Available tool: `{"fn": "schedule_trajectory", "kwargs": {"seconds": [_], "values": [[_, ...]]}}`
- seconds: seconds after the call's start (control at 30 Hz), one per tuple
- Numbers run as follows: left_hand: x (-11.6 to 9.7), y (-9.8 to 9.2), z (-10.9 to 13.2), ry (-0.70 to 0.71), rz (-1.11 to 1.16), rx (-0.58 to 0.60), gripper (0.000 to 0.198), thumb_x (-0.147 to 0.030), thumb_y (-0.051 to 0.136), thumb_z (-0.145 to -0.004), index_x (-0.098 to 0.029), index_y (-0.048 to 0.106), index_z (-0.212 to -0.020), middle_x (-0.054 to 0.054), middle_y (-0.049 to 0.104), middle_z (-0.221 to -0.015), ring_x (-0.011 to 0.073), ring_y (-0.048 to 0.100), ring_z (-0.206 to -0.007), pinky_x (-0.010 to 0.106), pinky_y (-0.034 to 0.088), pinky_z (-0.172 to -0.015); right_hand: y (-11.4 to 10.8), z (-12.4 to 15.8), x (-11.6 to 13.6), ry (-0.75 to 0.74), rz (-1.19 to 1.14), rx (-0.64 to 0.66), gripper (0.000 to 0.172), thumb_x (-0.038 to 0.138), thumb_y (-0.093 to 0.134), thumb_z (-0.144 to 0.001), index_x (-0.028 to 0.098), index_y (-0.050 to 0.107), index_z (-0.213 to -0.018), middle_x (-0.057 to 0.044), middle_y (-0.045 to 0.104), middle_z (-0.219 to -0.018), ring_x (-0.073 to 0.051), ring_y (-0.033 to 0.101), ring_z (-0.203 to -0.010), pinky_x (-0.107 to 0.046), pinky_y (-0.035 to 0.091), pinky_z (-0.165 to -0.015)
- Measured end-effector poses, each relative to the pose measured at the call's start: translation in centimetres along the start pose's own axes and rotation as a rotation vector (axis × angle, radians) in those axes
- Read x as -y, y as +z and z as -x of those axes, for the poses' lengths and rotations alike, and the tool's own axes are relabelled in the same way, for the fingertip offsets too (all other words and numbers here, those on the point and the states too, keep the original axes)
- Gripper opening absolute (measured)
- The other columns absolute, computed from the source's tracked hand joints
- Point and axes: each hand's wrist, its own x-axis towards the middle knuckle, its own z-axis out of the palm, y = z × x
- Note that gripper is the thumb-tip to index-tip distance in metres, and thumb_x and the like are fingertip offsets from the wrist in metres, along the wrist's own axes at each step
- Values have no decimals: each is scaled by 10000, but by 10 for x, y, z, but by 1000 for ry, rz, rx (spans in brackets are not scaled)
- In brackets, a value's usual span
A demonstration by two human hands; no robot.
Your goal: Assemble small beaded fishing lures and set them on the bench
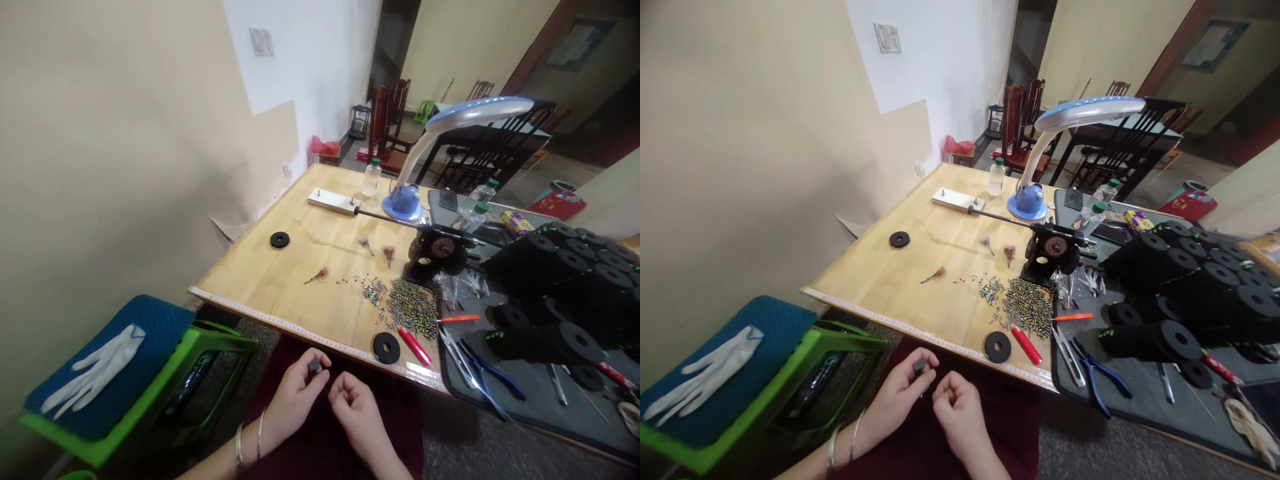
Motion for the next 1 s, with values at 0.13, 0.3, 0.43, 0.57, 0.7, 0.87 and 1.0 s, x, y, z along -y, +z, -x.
{"fn": "schedule_trajectory", "kwargs": {"seconds": [0.13,0.3,0.43,0.57,0.7,0.87,1.0], "values": [[2,-1,-3,10,30,-71,139,-313,576,-814,-193,571,-885,-15,533,-723,139,478,-633,238,401,-601,1,1,-1,36,-40,-29,141,217,532,-670,216,426,-577,101,342,-437,-67,274,-393,-204,201,-408],[1,-17,-11,-42,124,-98,169,-349,603,-782,-194,564,-838,-60,449,-624,107,408,-542,209,359,-524,-1,3,-1,66,-159,-80,154,268,560,-689,214,439,-611,111,356,-421,-58,279,-368,-183,185,-383],[-4,-27,-9,-136,110,21,139,-303,636,-736,-173,586,-731,-76,406,-545,88,360,-496,197,289,-475,-2,3,-3,60,-255,-98,203,344,595,-731,210,463,-655,112,372,-421,-56,271,-366,-183,161,-381],[-5,-19,-3,-256,113,149,175,-317,664,-694,-147,636,-725,-98,357,-470,72,283,-441,204,207,-438,-1,4,-2,56,-230,-68,241,382,612,-759,201,479,-673,103,401,-418,-53,274,-367,-184,170,-387],[-4,-7,-4,-262,148,176,276,-403,673,-700,-132,655,-750,-89,399,-478,67,262,-429,219,170,-432,1,6,2,50,-177,-53,272,405,627,-763,192,488,-665,90,432,-426,-53,306,-373,-180,202,-392],[-11,-4,-11,-189,47,151,254,-387,664,-711,-150,623,-630,-77,414,-470,88,328,-463,220,234,-462,-4,6,2,54,-115,-15,309,456,636,-778,173,551,-689,24,561,-477,-83,436,-394,-176,261,-382],[-15,-6,-9,-83,-34,132,232,-357,643,-739,-145,640,-646,-32,525,-548,117,424,-548,230,326,-545,-13,4,9,-32,-86,-106,421,526,633,-782,162,634,-995,-103,698,-842,-231,646,-775,-228,458,-482]]}}
